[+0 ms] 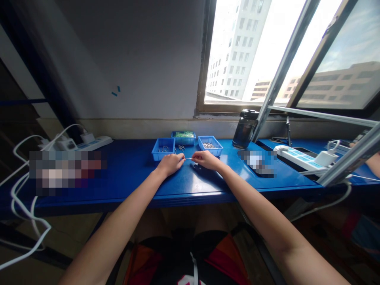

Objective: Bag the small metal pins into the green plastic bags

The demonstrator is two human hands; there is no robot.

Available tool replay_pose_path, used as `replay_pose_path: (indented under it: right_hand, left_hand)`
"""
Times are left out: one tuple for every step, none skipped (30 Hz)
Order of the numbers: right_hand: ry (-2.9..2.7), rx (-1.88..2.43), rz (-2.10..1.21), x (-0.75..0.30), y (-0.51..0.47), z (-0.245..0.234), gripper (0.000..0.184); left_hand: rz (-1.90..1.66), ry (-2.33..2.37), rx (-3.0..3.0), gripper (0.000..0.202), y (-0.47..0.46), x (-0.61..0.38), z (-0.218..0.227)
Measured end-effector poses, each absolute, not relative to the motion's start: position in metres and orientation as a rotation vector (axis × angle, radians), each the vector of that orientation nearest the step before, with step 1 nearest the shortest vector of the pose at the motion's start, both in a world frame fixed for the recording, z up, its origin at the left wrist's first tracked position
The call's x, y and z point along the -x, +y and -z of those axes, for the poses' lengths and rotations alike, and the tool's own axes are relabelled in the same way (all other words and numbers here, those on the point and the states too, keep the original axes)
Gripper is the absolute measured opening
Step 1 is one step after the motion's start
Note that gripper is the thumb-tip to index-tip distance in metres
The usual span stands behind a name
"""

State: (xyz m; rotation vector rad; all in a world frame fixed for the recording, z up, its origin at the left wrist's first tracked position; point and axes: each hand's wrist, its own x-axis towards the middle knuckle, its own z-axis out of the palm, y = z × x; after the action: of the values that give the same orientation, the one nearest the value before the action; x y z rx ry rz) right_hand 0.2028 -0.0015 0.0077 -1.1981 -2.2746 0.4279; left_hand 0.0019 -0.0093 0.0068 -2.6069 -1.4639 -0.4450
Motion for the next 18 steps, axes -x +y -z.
replay_pose_path:
  right_hand:
    - [-2.272, 1.199, -0.430, -0.2026, -0.0018, -0.0078, 0.026]
    - [-2.271, 1.199, -0.432, -0.2024, -0.0021, -0.0080, 0.025]
    - [-2.270, 1.201, -0.432, -0.2023, -0.0024, -0.0083, 0.025]
    - [-2.270, 1.204, -0.433, -0.2023, -0.0027, -0.0086, 0.025]
    - [-2.270, 1.207, -0.435, -0.2023, -0.0031, -0.0090, 0.024]
    - [-2.271, 1.211, -0.438, -0.2023, -0.0034, -0.0094, 0.024]
    - [-2.273, 1.214, -0.442, -0.2024, -0.0037, -0.0098, 0.024]
    - [-2.276, 1.217, -0.444, -0.2025, -0.0039, -0.0101, 0.024]
    - [-2.279, 1.219, -0.446, -0.2026, -0.0041, -0.0103, 0.024]
    - [-2.282, 1.219, -0.446, -0.2027, -0.0041, -0.0104, 0.024]
    - [-2.284, 1.217, -0.446, -0.2028, -0.0041, -0.0105, 0.024]
    - [-2.285, 1.216, -0.446, -0.2029, -0.0040, -0.0105, 0.024]
    - [-2.286, 1.214, -0.448, -0.2030, -0.0039, -0.0104, 0.024]
    - [-2.286, 1.213, -0.449, -0.2031, -0.0038, -0.0102, 0.024]
    - [-2.287, 1.213, -0.451, -0.2031, -0.0037, -0.0101, 0.025]
    - [-2.288, 1.215, -0.452, -0.2032, -0.0036, -0.0100, 0.026]
    - [-2.290, 1.217, -0.451, -0.2033, -0.0036, -0.0099, 0.026]
    - [-2.293, 1.219, -0.450, -0.2033, -0.0037, -0.0098, 0.027]
  left_hand:
    - [0.443, -1.465, 2.610, 0.028, -0.0095, -0.0021, -0.0071]
    - [0.441, -1.467, 2.612, 0.028, -0.0097, -0.0022, -0.0073]
    - [0.441, -1.470, 2.612, 0.028, -0.0098, -0.0023, -0.0075]
    - [0.441, -1.473, 2.612, 0.028, -0.0099, -0.0024, -0.0076]
    - [0.443, -1.476, 2.612, 0.028, -0.0099, -0.0024, -0.0076]
    - [0.446, -1.476, 2.614, 0.028, -0.0099, -0.0024, -0.0076]
    - [0.451, -1.472, 2.618, 0.028, -0.0098, -0.0023, -0.0075]
    - [0.456, -1.466, 2.622, 0.028, -0.0097, -0.0022, -0.0074]
    - [0.462, -1.458, 2.626, 0.028, -0.0095, -0.0021, -0.0072]
    - [0.469, -1.451, 2.629, 0.027, -0.0092, -0.0019, -0.0070]
    - [0.478, -1.446, 2.630, 0.027, -0.0089, -0.0018, -0.0066]
    - [0.488, -1.443, 2.631, 0.027, -0.0086, -0.0016, -0.0063]
    - [0.497, -1.443, 2.634, 0.027, -0.0082, -0.0015, -0.0059]
    - [0.506, -1.446, 2.638, 0.027, -0.0079, -0.0014, -0.0056]
    - [0.513, -1.449, 2.642, 0.026, -0.0076, -0.0014, -0.0053]
    - [0.517, -1.449, 2.645, 0.026, -0.0075, -0.0013, -0.0051]
    - [0.516, -1.446, 2.647, 0.026, -0.0075, -0.0013, -0.0050]
    - [0.512, -1.444, 2.644, 0.027, -0.0076, -0.0013, -0.0051]
